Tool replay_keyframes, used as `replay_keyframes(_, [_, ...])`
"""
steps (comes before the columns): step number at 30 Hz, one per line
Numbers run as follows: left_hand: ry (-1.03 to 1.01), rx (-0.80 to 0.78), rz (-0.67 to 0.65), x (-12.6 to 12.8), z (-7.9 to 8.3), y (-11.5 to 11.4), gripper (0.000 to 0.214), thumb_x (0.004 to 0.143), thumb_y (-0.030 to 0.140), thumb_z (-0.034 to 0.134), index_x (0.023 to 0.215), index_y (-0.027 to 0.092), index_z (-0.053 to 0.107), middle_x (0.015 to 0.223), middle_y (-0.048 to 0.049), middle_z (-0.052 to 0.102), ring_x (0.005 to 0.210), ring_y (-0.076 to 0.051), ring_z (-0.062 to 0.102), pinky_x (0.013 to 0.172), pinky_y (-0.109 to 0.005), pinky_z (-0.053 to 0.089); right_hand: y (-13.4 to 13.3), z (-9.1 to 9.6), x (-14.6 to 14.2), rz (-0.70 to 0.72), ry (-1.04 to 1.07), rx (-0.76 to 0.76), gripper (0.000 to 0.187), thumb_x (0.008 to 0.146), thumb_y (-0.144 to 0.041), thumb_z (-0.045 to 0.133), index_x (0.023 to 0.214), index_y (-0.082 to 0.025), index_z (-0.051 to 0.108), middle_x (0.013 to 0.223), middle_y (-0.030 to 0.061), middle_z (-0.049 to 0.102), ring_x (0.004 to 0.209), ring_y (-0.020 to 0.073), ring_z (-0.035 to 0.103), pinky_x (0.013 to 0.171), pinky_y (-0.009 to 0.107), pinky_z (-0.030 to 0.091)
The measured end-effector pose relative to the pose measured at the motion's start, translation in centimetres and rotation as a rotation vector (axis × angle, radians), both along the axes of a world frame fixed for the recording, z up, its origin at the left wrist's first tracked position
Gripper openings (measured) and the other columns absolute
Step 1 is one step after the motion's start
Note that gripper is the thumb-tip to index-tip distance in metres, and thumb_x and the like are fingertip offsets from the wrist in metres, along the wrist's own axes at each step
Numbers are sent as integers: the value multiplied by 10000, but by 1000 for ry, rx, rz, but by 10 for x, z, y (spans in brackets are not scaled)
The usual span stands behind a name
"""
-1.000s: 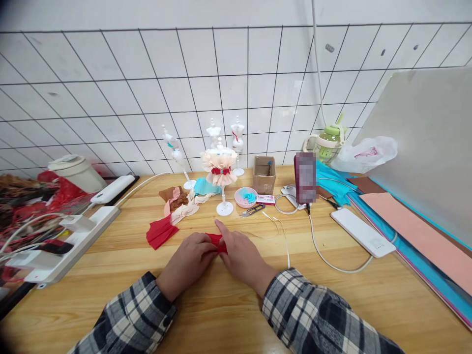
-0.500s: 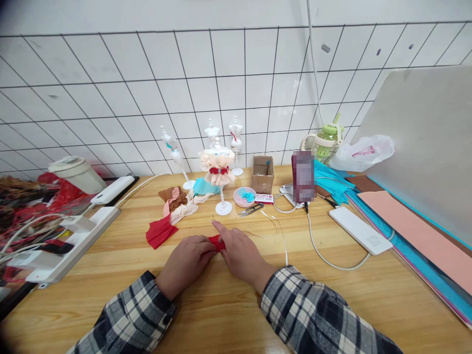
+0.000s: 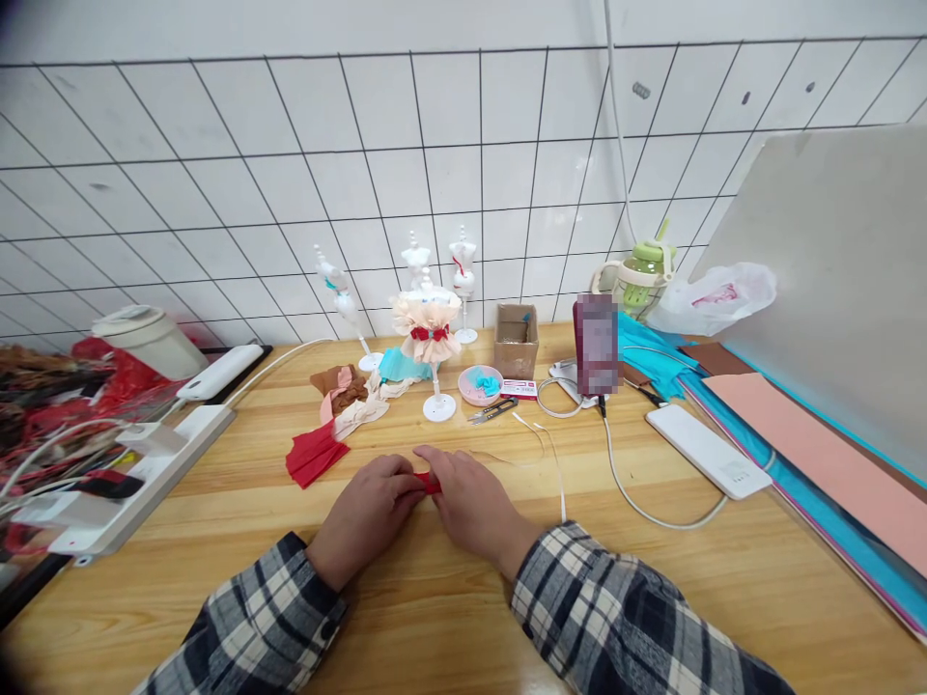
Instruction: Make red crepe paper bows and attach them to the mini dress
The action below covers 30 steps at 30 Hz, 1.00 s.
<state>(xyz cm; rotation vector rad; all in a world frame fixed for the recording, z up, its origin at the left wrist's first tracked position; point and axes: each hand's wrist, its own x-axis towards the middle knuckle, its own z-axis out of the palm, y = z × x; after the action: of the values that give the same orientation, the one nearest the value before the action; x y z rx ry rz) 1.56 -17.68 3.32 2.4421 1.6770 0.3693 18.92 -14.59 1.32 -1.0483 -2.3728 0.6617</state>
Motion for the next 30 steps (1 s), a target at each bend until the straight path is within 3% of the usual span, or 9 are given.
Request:
replay_keyframes(3, [13,14,-19,0,0,0,230,903,263,478,929,249,706,871,-44,654,852,-192,572,789,-327,417,-2,1,0,-8,-15,22,492,847,-158,518,1320,-217,398,1043,66,615,952,207,535,850,314,412])
replay_keyframes(12, [-38,-57,-25,0,-1,2,250,915,265,454,945,222,699,832,-57,663,823,-193,588,757,-306,430,2,-1,1,-61,9,-111,524,790,-80,545,1282,-189,400,913,33,655,917,195,574,837,288,403])
replay_keyframes(21, [-41,17,-43,-2,-2,2,223,898,258,491,912,241,713,903,-48,663,869,-193,566,801,-326,409,1,-2,1,-32,18,-73,545,783,-91,548,1299,-162,391,1063,71,631,1013,203,549,866,299,395])
replay_keyframes(30, [-7,-31,-56,-3,4,2,205,905,274,482,879,226,680,802,-22,686,787,-181,601,943,-421,341,5,2,3,-65,-35,-145,528,791,-100,565,1286,-178,400,893,32,660,891,186,588,801,279,402])
